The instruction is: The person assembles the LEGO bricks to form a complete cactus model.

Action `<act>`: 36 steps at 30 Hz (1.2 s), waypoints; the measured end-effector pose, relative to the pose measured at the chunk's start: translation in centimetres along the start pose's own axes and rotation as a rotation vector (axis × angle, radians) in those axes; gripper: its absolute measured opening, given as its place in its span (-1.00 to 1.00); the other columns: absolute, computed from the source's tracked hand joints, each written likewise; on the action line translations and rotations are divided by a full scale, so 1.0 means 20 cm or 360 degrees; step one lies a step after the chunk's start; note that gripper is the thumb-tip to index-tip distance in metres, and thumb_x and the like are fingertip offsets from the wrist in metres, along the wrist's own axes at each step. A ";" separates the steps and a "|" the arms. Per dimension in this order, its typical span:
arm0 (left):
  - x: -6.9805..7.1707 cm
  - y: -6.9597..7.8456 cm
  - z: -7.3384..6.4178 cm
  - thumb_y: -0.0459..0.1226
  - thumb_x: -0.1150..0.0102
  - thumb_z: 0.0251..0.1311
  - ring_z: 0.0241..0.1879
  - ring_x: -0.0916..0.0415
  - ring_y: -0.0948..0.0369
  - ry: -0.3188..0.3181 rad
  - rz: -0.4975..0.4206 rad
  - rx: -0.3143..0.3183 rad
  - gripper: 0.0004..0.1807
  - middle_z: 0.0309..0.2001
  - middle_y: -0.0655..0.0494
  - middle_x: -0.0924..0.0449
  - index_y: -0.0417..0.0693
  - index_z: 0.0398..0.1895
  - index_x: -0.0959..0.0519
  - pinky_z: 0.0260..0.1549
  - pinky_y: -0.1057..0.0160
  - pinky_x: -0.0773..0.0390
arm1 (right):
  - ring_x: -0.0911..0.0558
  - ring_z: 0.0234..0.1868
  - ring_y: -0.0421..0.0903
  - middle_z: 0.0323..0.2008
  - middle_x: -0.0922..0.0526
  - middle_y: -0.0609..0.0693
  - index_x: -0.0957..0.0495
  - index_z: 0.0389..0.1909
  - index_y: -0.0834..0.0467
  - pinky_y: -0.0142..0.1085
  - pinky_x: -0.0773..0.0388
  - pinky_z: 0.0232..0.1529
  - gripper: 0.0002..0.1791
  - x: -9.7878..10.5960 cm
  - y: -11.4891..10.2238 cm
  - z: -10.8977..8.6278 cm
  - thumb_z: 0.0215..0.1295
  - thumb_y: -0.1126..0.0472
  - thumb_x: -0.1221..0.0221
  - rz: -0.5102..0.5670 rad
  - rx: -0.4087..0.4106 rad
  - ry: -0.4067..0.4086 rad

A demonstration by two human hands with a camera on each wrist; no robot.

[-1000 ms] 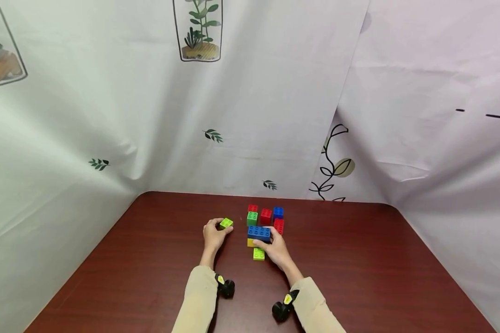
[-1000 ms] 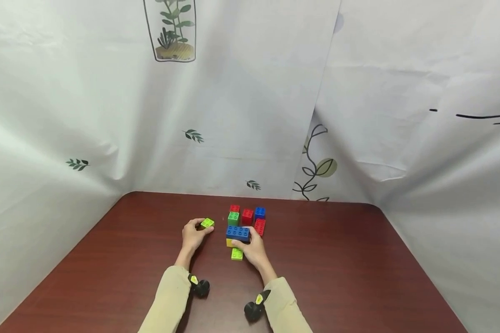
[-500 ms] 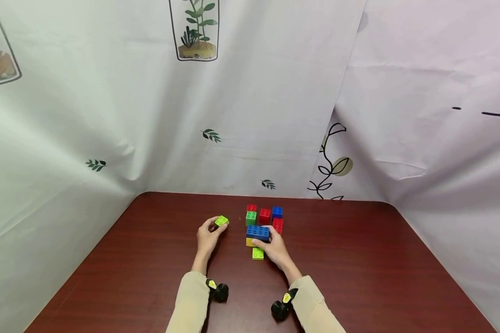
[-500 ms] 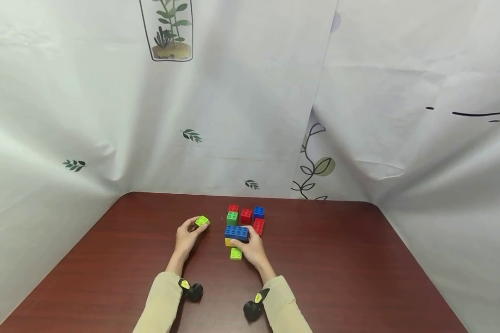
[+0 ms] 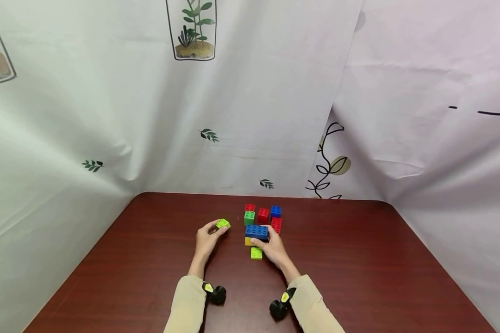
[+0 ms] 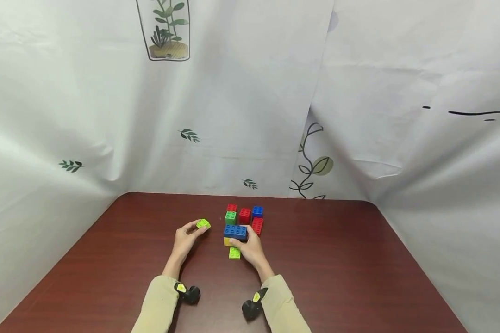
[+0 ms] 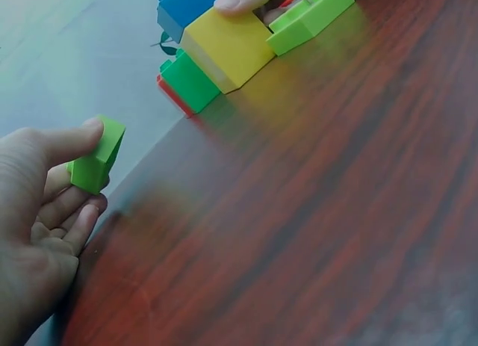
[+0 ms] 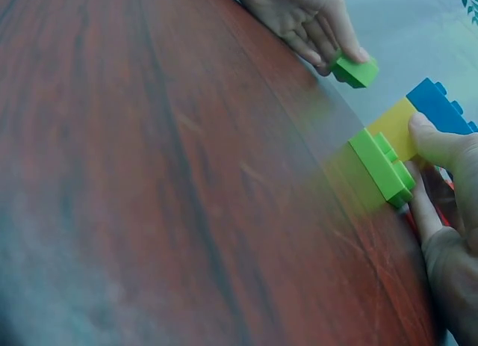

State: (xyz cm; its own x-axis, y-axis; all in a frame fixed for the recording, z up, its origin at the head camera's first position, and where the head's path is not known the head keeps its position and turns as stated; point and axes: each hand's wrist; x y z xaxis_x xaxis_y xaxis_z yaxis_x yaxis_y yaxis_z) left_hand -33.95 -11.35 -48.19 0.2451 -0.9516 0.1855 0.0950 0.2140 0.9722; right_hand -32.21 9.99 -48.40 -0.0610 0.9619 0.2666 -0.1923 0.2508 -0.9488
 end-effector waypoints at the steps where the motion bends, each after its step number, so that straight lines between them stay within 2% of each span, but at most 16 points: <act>1: 0.00 0.00 0.00 -0.27 -0.34 0.16 0.06 -0.57 -0.05 -0.0004 -0.0005 0.0010 -0.53 0.14 -0.27 -0.57 -0.26 0.14 -0.57 -0.19 0.49 -0.52 | -0.59 0.03 0.06 0.02 -0.61 0.24 -0.41 0.12 0.29 -0.18 -0.57 0.02 -0.54 0.00 0.00 0.00 0.24 0.26 -0.29 0.0016 -0.0005 -0.0002; 3: 0.01 0.00 -0.01 -0.26 -0.34 0.16 0.00 -0.59 0.01 -0.0009 -0.0007 0.0017 -0.53 0.12 -0.28 -0.58 -0.26 0.14 -0.57 -0.27 0.54 -0.48 | -0.59 0.03 0.09 0.02 -0.60 0.27 -0.40 0.13 0.31 -0.14 -0.57 0.02 -0.53 -0.01 -0.01 0.00 0.25 0.28 -0.28 0.0029 0.0006 -0.0009; 6: 0.01 0.00 -0.01 -0.27 -0.33 0.17 -0.14 -0.57 0.16 -0.0019 -0.0013 0.0015 -0.53 0.07 -0.29 -0.60 -0.25 0.15 -0.57 -0.34 0.53 -0.46 | -0.59 0.02 0.10 0.02 -0.60 0.29 -0.39 0.14 0.32 -0.10 -0.57 0.02 -0.53 -0.01 -0.01 -0.01 0.25 0.28 -0.28 0.0023 0.0014 -0.0007; 12: 0.01 0.01 0.00 -0.28 -0.32 0.17 -0.30 -0.48 0.36 -0.0049 -0.0011 -0.0016 -0.54 -0.02 -0.26 -0.62 -0.26 0.15 -0.57 -0.36 0.49 -0.46 | -0.59 -0.03 -0.02 0.00 -0.62 0.22 -0.42 0.11 0.25 -0.25 -0.56 -0.02 -0.54 -0.01 -0.01 0.00 0.23 0.25 -0.30 -0.0008 -0.0009 0.0002; 17: 0.02 0.02 0.00 -0.32 -0.25 0.24 -0.30 -0.46 0.36 -0.0076 -0.0041 -0.0086 -0.56 -0.05 -0.31 -0.60 -0.31 0.17 -0.54 -0.38 0.49 -0.43 | -0.58 -0.03 -0.01 -0.01 -0.62 0.21 -0.44 0.10 0.22 -0.27 -0.55 -0.02 -0.54 -0.01 -0.02 0.01 0.22 0.22 -0.32 0.0018 0.0018 0.0003; 23: 0.02 0.03 -0.01 -0.40 -0.13 0.31 -0.27 -0.42 0.41 -0.0124 -0.0174 -0.0076 -0.55 0.08 -0.37 -0.53 -0.37 0.24 -0.44 -0.35 0.48 -0.41 | -0.60 -0.03 0.01 -0.01 -0.62 0.21 -0.44 0.09 0.21 -0.24 -0.55 -0.03 -0.55 0.00 -0.02 0.01 0.22 0.22 -0.31 0.0005 0.0006 -0.0004; 29: 0.00 0.07 0.00 -0.48 -0.07 0.29 -0.38 -0.50 0.44 -0.0182 -0.0305 -0.0091 -0.55 -0.06 -0.38 -0.56 -0.48 0.24 -0.39 -0.33 0.49 -0.51 | -0.61 -0.02 0.01 -0.01 -0.63 0.21 -0.44 0.10 0.21 -0.21 -0.57 -0.01 -0.55 0.01 -0.01 0.01 0.22 0.22 -0.32 -0.0001 0.0004 0.0009; 36: -0.02 0.11 -0.02 -0.48 -0.06 0.31 -0.36 -0.52 0.35 -0.0324 -0.0276 -0.0127 -0.55 -0.14 -0.34 -0.57 -0.46 0.26 -0.38 -0.30 0.44 -0.54 | -0.61 -0.01 0.03 0.00 -0.62 0.22 -0.44 0.11 0.22 -0.21 -0.57 0.01 -0.55 0.00 0.00 0.01 0.22 0.24 -0.31 0.0008 0.0002 0.0010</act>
State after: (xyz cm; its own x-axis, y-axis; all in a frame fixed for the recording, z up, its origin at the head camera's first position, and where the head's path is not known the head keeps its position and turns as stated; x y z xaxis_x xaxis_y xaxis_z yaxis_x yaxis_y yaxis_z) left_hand -33.40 -10.36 -46.14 0.0202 -0.9986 0.0498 0.1964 0.0528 0.9791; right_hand -32.37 9.92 -48.30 -0.0558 0.9638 0.2607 -0.1932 0.2457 -0.9499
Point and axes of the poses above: each hand's wrist, its own z-axis towards the middle knuckle, its own x-axis out of the back of the hand, y = z × x
